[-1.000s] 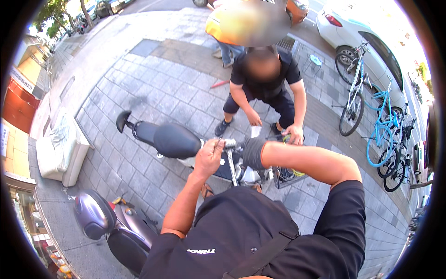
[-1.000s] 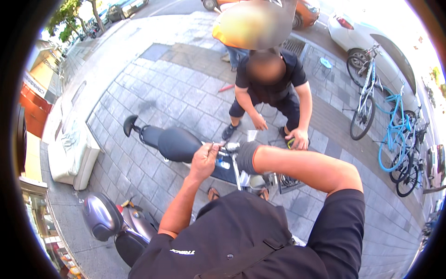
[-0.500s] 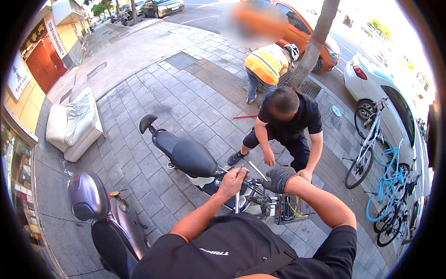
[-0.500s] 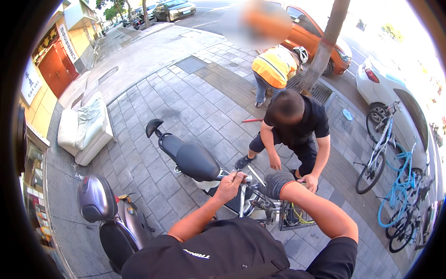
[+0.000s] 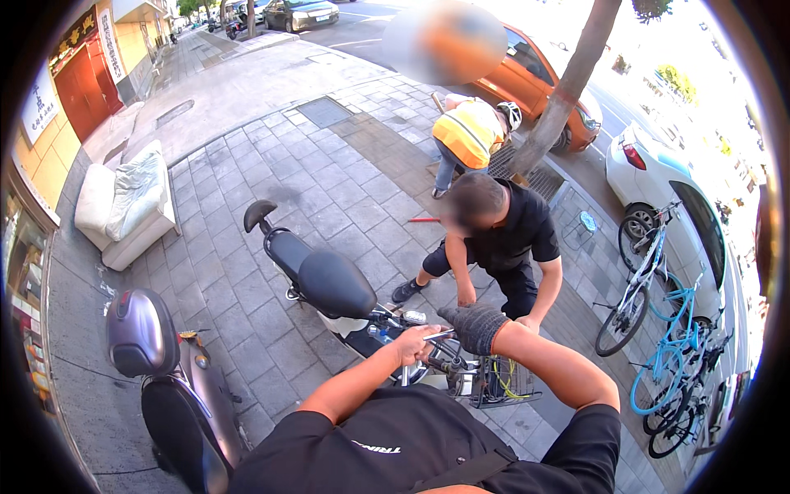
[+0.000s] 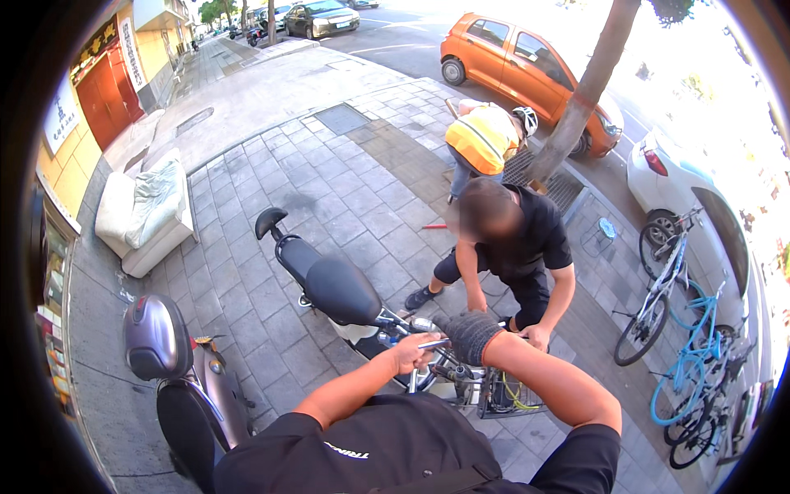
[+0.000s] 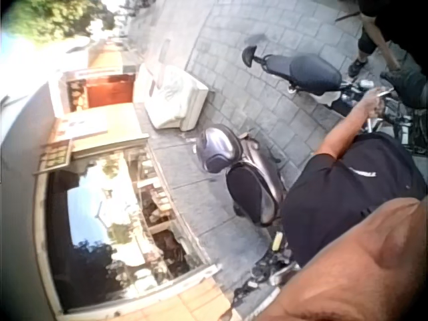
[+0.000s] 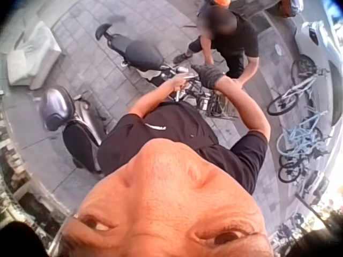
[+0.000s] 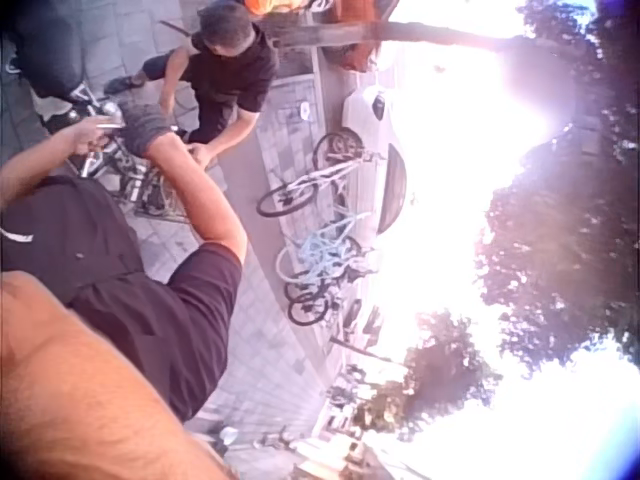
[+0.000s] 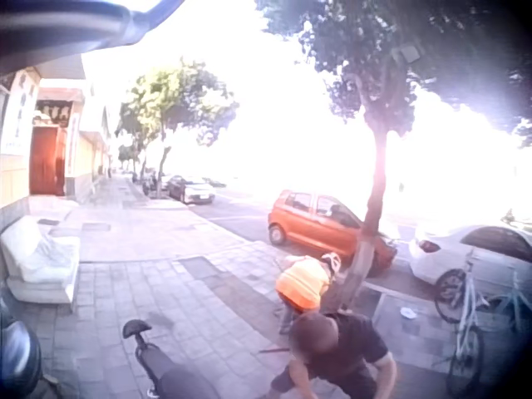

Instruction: The person repairs a scooter's handlebar assembly on a sidewalk. They use a wrench to tighten bolts on the handlebar stem and adjust the handlebar position. Another person assists by holding the scooter steady.

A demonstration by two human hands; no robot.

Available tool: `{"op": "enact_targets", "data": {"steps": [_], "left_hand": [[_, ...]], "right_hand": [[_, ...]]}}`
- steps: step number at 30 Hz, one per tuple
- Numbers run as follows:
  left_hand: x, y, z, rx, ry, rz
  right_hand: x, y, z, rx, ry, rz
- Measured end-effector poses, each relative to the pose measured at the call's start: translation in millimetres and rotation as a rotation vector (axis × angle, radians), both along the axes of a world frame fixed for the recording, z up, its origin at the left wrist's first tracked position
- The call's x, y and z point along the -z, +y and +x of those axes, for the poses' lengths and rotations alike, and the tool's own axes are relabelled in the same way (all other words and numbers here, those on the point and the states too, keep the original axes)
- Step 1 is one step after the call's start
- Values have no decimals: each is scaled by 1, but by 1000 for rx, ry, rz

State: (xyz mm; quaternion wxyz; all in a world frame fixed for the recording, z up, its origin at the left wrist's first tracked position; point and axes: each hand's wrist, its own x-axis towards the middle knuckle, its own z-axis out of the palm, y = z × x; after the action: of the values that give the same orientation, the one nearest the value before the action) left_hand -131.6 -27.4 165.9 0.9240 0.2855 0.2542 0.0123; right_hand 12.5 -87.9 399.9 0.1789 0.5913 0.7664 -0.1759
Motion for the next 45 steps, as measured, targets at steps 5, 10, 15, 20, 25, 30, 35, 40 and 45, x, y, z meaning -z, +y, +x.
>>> {"op": "enact_targets", "data": {"steps": [5,10,15,20,25,30,35,40,45], "left_hand": [[8,-34,21,72,-110,-148],[1,-26,32,120,-188,-211],[-1,-33,36,108,-132,-192],[38,-35,48,129,-188,-198],[20,-39,45,116,-214,-96],[37,-36,44,93,-220,-65],[22,-42,47,122,-127,-21],[26,-42,51,138,-136,10],[17,-51,57,133,-119,31]], "right_hand": [[-9,-6,-5,-18,-57,-71],[-10,-15,14,-421,-162,198],[-22,-10,-5,135,-79,82],[8,-7,8,289,-97,-65],[-13,4,-1,153,-161,-262],[12,10,1,163,-73,-224],[29,-12,7,160,-58,-97],[36,-20,18,110,-105,374],[32,-9,30,298,9,31]]}}
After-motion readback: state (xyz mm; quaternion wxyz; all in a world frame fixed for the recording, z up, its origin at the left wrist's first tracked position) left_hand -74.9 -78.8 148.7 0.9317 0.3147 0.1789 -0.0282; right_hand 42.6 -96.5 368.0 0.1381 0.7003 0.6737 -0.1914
